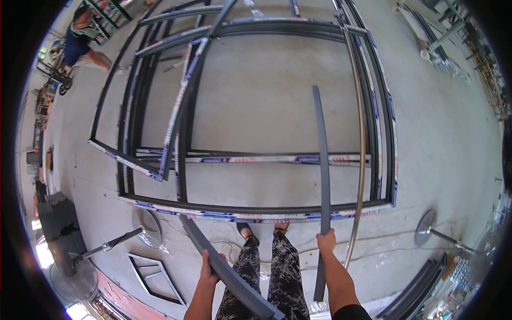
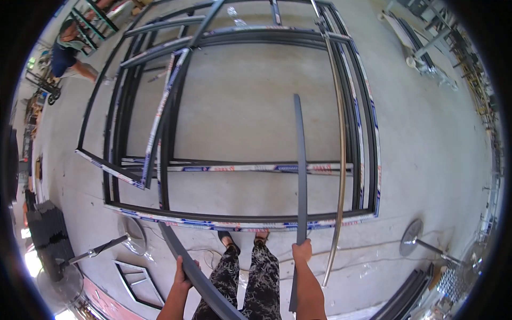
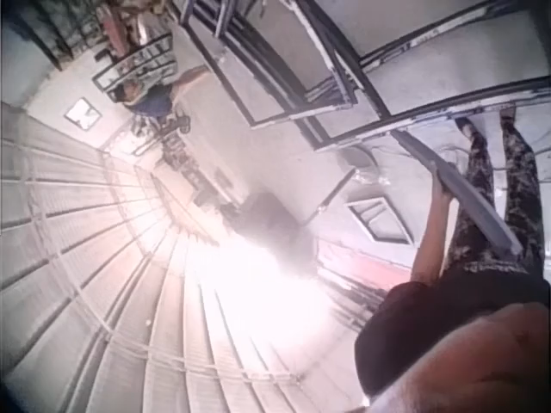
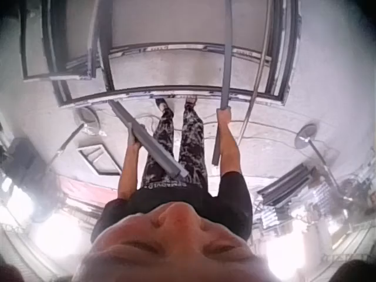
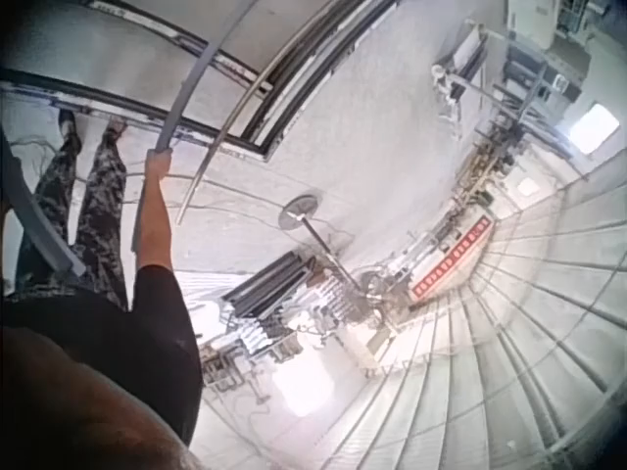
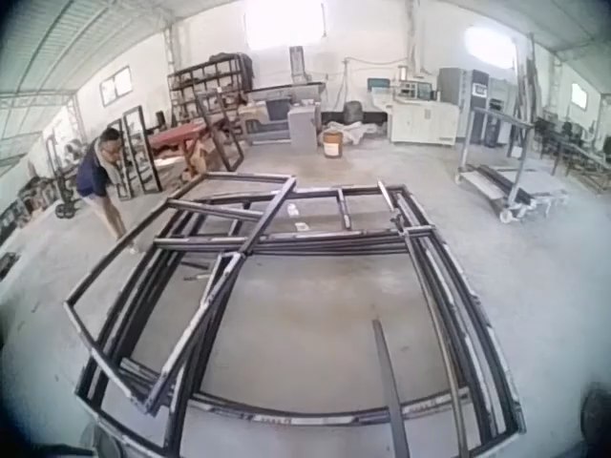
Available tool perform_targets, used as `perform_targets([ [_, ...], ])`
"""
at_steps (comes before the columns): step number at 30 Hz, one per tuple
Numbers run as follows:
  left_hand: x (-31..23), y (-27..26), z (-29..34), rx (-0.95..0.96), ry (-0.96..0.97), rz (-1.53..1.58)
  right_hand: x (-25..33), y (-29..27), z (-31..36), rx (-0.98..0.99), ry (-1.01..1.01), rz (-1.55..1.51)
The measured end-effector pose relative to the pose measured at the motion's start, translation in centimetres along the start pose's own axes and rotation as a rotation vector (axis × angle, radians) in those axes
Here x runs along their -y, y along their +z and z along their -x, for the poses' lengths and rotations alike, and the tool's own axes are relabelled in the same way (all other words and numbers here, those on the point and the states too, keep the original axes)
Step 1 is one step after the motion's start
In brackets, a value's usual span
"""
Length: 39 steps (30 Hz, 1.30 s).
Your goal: The person organizes multiple metal window or door frames on the floor, picking up and moving metal slats and arranging them within the frame structures.
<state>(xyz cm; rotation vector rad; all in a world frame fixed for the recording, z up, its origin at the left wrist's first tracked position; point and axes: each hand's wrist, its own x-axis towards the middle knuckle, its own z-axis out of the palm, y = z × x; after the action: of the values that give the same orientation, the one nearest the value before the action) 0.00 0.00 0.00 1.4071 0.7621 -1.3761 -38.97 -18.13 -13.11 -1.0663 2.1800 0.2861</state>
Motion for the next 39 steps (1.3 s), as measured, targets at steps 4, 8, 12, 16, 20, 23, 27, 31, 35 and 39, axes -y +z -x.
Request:
perform_targets([
  [4,2.8,1.5,-1.7,-0.024,0.006,0.033,-2.7,2.4,-4.2,0.014,0.011,0.078],
  [8,1.8,-1.0,-3.8,0.006,0.008,-0.019,-3.3,7.5,-4.9,0.066,0.061,0.115],
  [12,1.7,-1.0,-4.7,-0.081,0.050,-0.030,-3.3,10.2,-5.5,0.068,0.078,0.133],
  [16,1.7,0.2,-5.4,-0.069,0.041,-0.063,-3.6,10.1,-5.5,0.079,0.015,0.143],
  [20,1.4,2.9,-4.9,-0.021,0.073,-0.069,-1.2,9.2,-1.4,-0.057,-0.312,0.000],
  [23,0.4,4.4,-5.0,0.095,0.085,-0.071,3.8,6.6,5.8,0.362,-0.429,-0.402],
  [27,0.2,11.2,-3.0,0.223,0.174,-0.148,9.8,0.4,16.2,0.812,-0.584,-0.483],
  [31,-0.9,13.2,-1.2,0.298,0.216,-0.035,13.4,-2.0,20.4,0.941,-0.434,-0.397],
  [35,-2.5,12.9,1.1,0.325,0.390,-0.161,15.4,-3.7,23.6,0.849,-0.789,-0.350],
  [39,-2.8,13.8,3.2,0.317,0.410,-0.075,15.2,-3.6,24.8,0.752,-0.779,-0.313],
])
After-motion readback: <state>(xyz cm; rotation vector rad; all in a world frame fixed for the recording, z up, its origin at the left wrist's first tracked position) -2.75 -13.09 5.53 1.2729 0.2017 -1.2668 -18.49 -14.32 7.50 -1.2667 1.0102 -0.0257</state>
